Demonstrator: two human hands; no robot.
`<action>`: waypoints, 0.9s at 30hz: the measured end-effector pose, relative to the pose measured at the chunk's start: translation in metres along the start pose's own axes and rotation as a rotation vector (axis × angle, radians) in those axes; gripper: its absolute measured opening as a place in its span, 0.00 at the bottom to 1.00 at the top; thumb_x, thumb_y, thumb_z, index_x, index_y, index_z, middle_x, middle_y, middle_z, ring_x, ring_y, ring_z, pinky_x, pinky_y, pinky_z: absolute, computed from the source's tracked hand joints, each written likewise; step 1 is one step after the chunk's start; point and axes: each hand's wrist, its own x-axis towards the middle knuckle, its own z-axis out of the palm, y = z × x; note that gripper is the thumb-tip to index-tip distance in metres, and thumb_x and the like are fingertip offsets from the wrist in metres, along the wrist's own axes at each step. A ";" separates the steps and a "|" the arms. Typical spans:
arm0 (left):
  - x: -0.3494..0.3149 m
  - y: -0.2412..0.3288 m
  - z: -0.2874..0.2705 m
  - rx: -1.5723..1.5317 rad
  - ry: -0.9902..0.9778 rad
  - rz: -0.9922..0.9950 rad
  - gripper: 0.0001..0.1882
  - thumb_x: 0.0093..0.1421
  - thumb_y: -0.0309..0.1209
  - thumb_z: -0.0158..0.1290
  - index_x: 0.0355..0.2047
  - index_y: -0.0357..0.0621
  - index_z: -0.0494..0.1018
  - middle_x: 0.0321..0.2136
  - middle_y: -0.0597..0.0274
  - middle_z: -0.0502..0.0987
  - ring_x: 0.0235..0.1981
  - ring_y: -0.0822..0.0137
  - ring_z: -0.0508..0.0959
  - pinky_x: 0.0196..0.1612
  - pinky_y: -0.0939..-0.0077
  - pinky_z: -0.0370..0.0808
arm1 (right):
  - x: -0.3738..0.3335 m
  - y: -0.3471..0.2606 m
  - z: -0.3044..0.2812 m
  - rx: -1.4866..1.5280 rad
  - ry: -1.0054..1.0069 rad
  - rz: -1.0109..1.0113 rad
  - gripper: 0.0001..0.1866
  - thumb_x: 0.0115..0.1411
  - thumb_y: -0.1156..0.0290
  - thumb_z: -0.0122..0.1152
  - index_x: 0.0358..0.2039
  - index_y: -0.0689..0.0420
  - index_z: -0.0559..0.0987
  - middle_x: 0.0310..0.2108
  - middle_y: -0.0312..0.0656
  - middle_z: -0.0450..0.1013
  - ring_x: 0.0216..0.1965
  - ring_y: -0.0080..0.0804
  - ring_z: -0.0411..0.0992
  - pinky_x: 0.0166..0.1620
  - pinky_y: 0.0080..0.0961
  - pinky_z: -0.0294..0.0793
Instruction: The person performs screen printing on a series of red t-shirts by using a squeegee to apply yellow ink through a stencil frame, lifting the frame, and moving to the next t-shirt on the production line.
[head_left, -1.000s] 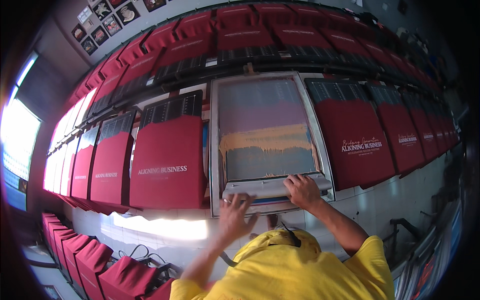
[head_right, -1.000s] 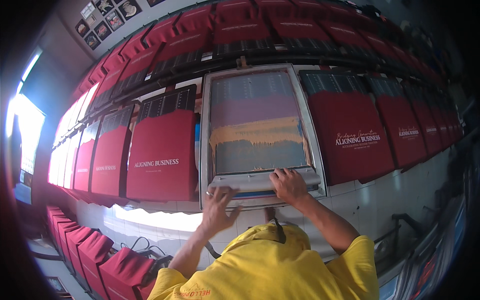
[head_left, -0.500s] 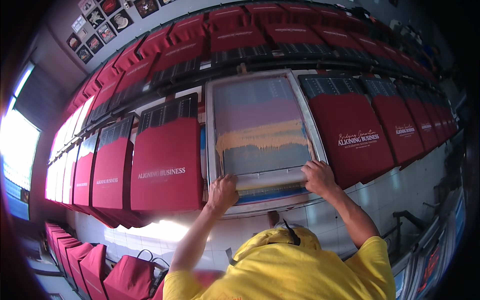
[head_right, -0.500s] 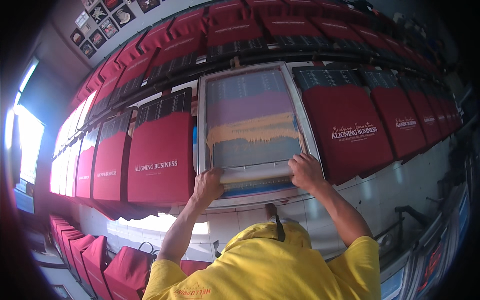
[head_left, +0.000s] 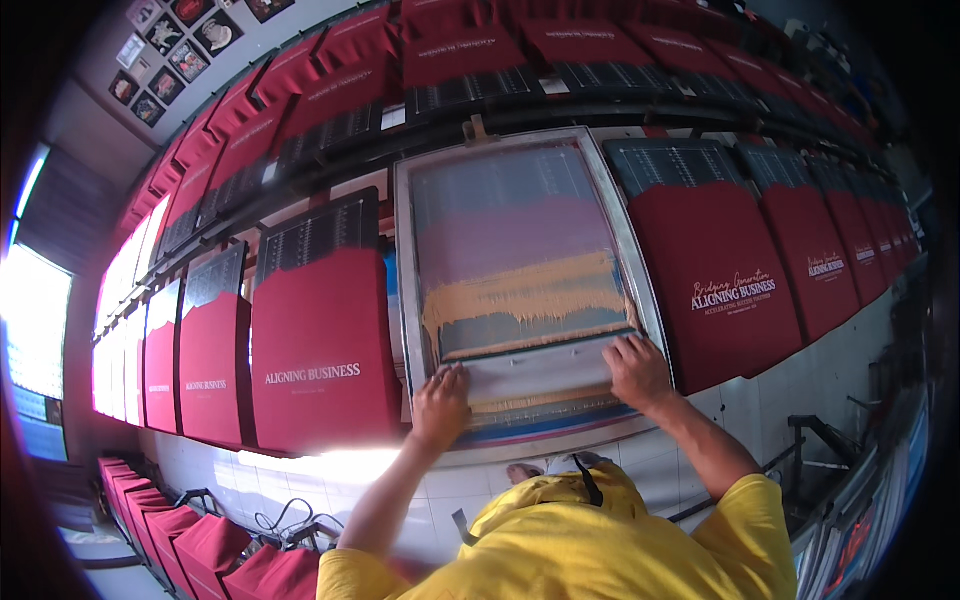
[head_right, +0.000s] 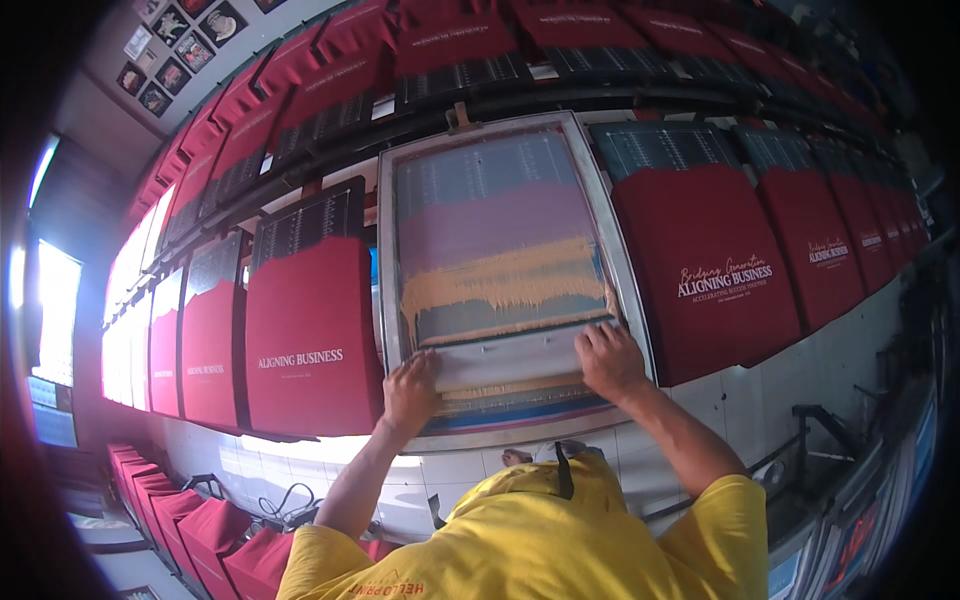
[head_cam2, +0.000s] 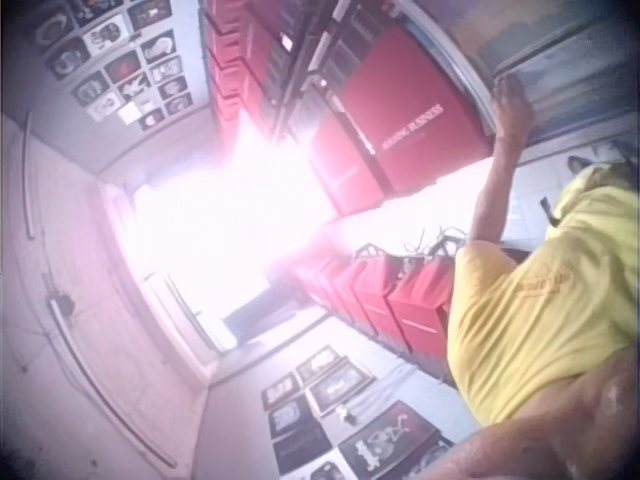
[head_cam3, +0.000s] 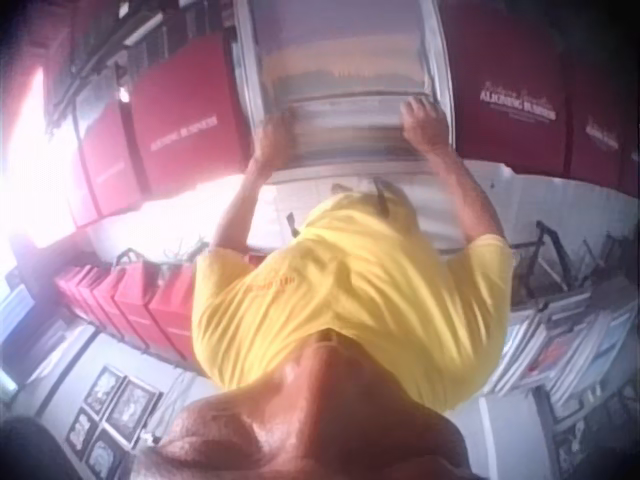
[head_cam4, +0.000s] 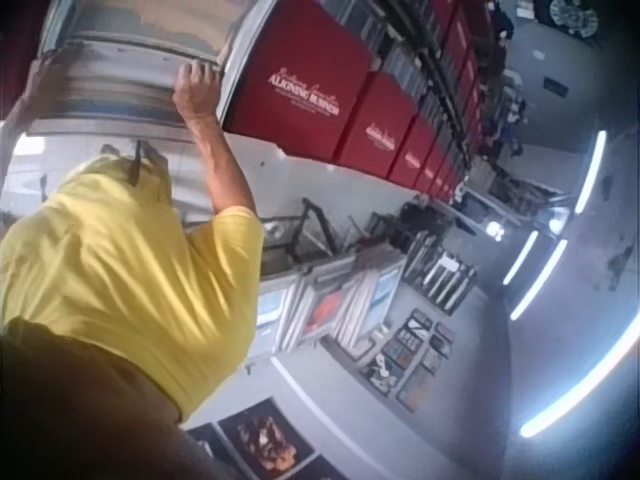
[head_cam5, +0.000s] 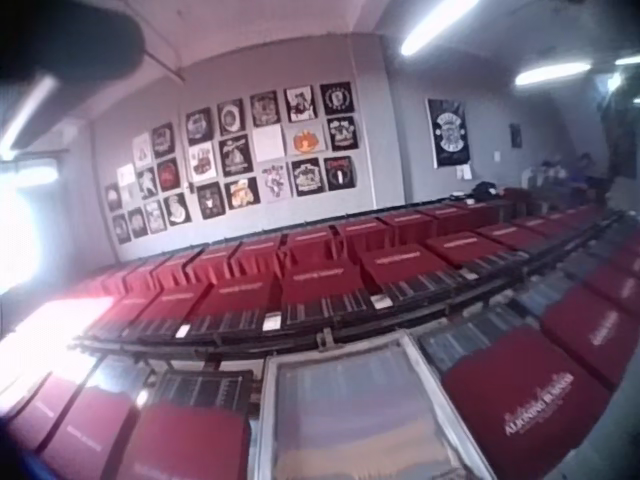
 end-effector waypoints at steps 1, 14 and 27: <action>0.019 -0.008 -0.001 -0.017 -0.036 -0.034 0.19 0.47 0.21 0.55 0.42 0.39 0.76 0.43 0.54 0.81 0.44 0.56 0.82 0.45 0.64 0.80 | 0.017 0.009 0.003 -0.001 0.013 0.000 0.06 0.49 0.75 0.55 0.29 0.58 0.76 0.32 0.43 0.71 0.38 0.42 0.72 0.43 0.38 0.73; 0.028 -0.005 -0.048 -0.105 -0.185 -0.120 0.19 0.49 0.22 0.55 0.44 0.39 0.75 0.38 0.52 0.79 0.41 0.52 0.81 0.38 0.61 0.80 | 0.032 0.011 -0.029 0.091 -0.032 0.001 0.06 0.46 0.75 0.61 0.27 0.56 0.77 0.34 0.42 0.73 0.41 0.41 0.73 0.47 0.37 0.73; -0.058 0.021 -0.005 -0.009 0.039 0.024 0.25 0.38 0.21 0.59 0.42 0.39 0.76 0.41 0.56 0.80 0.47 0.59 0.81 0.44 0.67 0.79 | -0.046 -0.035 -0.016 0.027 0.008 0.006 0.08 0.45 0.75 0.58 0.29 0.58 0.75 0.29 0.40 0.68 0.34 0.39 0.69 0.37 0.37 0.70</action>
